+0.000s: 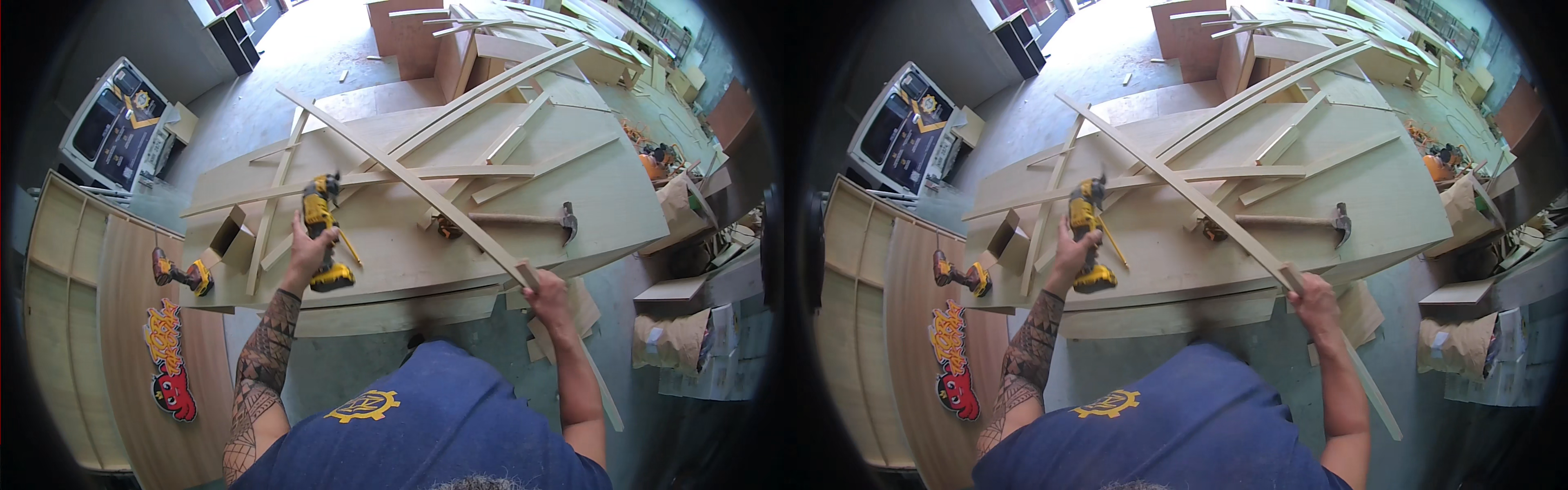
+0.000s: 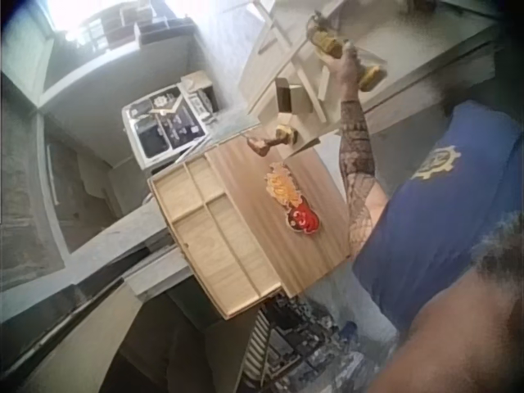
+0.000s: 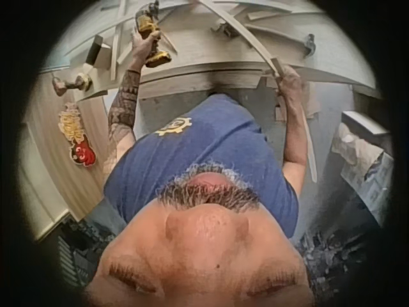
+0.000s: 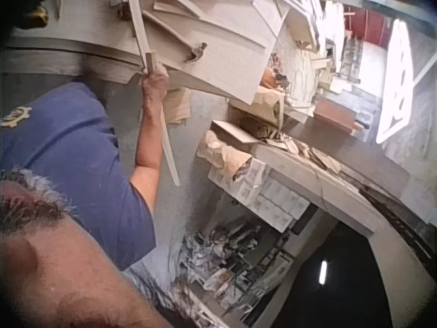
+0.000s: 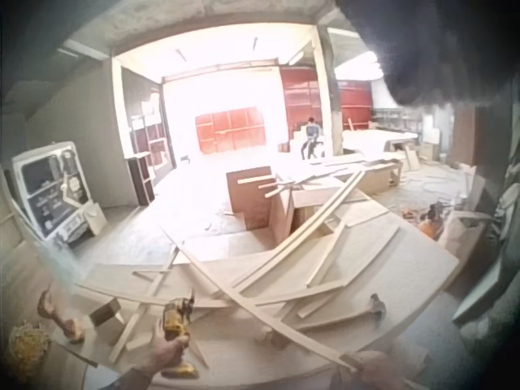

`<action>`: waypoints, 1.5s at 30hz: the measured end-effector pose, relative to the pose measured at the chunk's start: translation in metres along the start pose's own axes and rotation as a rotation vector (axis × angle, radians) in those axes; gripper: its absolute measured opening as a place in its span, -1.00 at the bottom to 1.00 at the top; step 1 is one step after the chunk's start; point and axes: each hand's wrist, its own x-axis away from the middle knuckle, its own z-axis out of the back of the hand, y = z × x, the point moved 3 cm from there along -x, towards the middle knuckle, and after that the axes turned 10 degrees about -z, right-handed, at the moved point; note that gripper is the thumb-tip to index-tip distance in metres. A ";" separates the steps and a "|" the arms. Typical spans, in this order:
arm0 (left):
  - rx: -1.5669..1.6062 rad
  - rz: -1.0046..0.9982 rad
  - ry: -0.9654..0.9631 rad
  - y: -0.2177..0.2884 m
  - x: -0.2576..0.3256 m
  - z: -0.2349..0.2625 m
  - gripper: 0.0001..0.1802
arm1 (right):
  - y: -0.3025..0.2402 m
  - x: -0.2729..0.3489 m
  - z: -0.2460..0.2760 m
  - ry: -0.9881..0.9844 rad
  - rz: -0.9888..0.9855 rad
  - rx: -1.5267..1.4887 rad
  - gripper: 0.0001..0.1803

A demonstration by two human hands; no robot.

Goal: The recorder measures, marks with a pencil, and uses a power drill to screw wooden strips onto a larger wood panel assembly.

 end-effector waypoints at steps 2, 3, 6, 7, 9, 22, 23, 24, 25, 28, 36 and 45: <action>0.052 -0.029 0.006 -0.009 -0.045 -0.007 -0.15 | 0.045 0.013 0.028 0.128 -0.004 0.012 -0.66; 0.005 -0.067 0.085 -0.040 -0.073 0.014 -0.25 | 0.060 0.016 0.044 0.170 0.000 -0.006 -0.67; 0.021 -0.073 0.187 -0.069 -0.151 0.019 -0.17 | 0.152 0.051 0.096 0.260 -0.290 0.141 -0.66; 0.087 -0.131 0.201 -0.076 -0.176 0.015 -0.14 | 0.185 0.062 0.108 0.267 -0.382 0.129 -0.65; 0.075 -0.050 0.219 -0.080 -0.221 -0.006 -0.13 | 0.224 0.092 0.131 0.326 -0.494 0.194 -0.68; -0.447 0.058 0.517 -0.078 -0.248 -0.027 -0.36 | 0.252 0.114 0.206 0.562 -0.682 -0.204 -0.52; -0.570 -0.381 0.574 -0.057 -0.219 -0.049 -0.41 | 0.222 0.110 0.229 0.590 -0.639 -0.340 -0.51; -0.679 -0.830 0.598 -0.031 -0.183 -0.090 -0.47 | 0.192 0.113 0.253 0.585 -0.560 -0.427 -0.51; -0.336 -0.651 0.176 0.031 -0.130 -0.200 -0.62 | 0.170 0.146 0.282 0.652 -0.542 -0.494 -0.52; 0.386 -0.413 -0.580 0.055 0.024 -0.286 -0.72 | 0.110 0.101 0.320 0.528 -0.158 -0.767 -0.49; -0.093 -0.579 -1.137 0.102 0.211 -0.435 -0.06 | 0.080 -0.015 0.347 0.258 0.508 -1.436 -0.50; -0.341 -0.600 -0.369 0.082 0.198 -0.330 -0.54 | 0.080 -0.143 0.201 0.085 0.162 -1.664 -0.12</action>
